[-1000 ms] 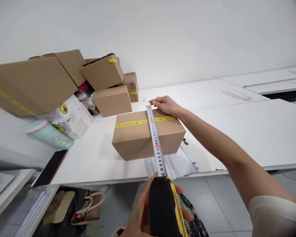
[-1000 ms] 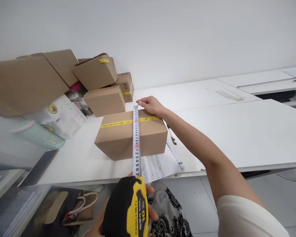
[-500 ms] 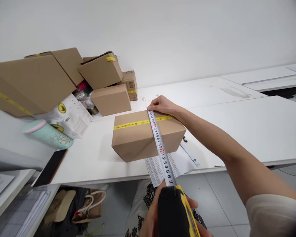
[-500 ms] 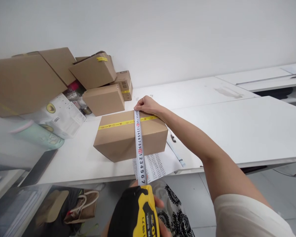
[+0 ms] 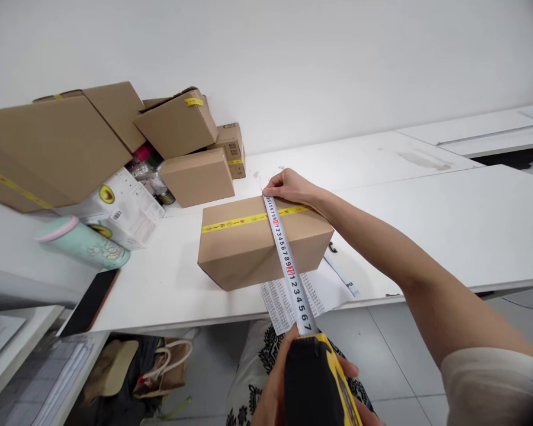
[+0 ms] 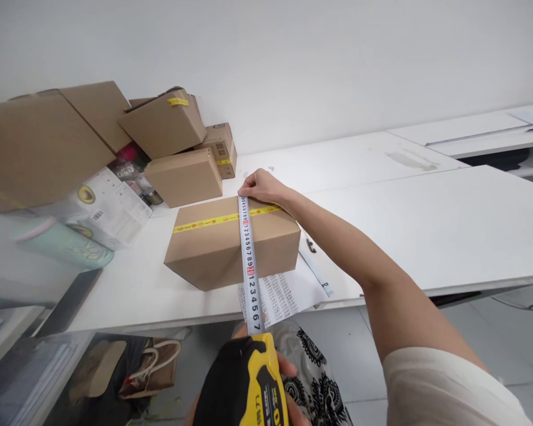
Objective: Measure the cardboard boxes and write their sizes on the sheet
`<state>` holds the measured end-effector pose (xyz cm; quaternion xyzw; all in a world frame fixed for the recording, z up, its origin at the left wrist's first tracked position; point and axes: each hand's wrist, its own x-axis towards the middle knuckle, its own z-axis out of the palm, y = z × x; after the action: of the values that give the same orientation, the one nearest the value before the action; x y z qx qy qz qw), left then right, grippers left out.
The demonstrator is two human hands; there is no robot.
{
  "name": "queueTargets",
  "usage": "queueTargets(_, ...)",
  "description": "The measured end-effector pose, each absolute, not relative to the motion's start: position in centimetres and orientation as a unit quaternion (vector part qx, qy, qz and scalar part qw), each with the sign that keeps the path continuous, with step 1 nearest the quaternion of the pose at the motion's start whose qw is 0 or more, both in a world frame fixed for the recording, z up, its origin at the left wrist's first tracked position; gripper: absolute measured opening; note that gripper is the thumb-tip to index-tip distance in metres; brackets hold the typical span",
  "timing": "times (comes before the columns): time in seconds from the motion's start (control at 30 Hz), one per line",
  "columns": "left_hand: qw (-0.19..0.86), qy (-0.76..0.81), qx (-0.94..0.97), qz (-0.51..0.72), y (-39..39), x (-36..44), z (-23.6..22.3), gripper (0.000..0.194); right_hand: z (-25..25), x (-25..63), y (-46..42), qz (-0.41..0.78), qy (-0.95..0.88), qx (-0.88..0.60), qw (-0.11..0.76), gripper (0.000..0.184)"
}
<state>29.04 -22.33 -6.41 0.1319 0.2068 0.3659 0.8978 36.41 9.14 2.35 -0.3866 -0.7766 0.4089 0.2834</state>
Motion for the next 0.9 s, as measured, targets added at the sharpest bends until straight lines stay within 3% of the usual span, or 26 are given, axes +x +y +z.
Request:
queueTargets(0.17,0.881,0.202,0.116,0.412,-21.7,28.7,-6.3,0.046,2.3,36.4,9.2,0.405,-0.779,-0.384,0.286,0.015)
queueTargets(0.27,0.861,0.205,0.135,0.445,-20.9,28.2,-5.5,0.059,2.2,36.5,9.2,0.404,-0.781,-0.378,0.291,0.016)
queueTargets(0.43,0.797,0.17,0.281,0.506,-18.8,27.1,-3.5,0.109,2.0,36.5,9.5,0.402,-0.785,-0.369,0.293,0.016)
queueTargets(0.9,0.793,0.139,0.306,0.508,-15.9,26.0,-3.0,0.111,2.1,36.6,9.5,0.398,-0.787,-0.371,0.291,0.017)
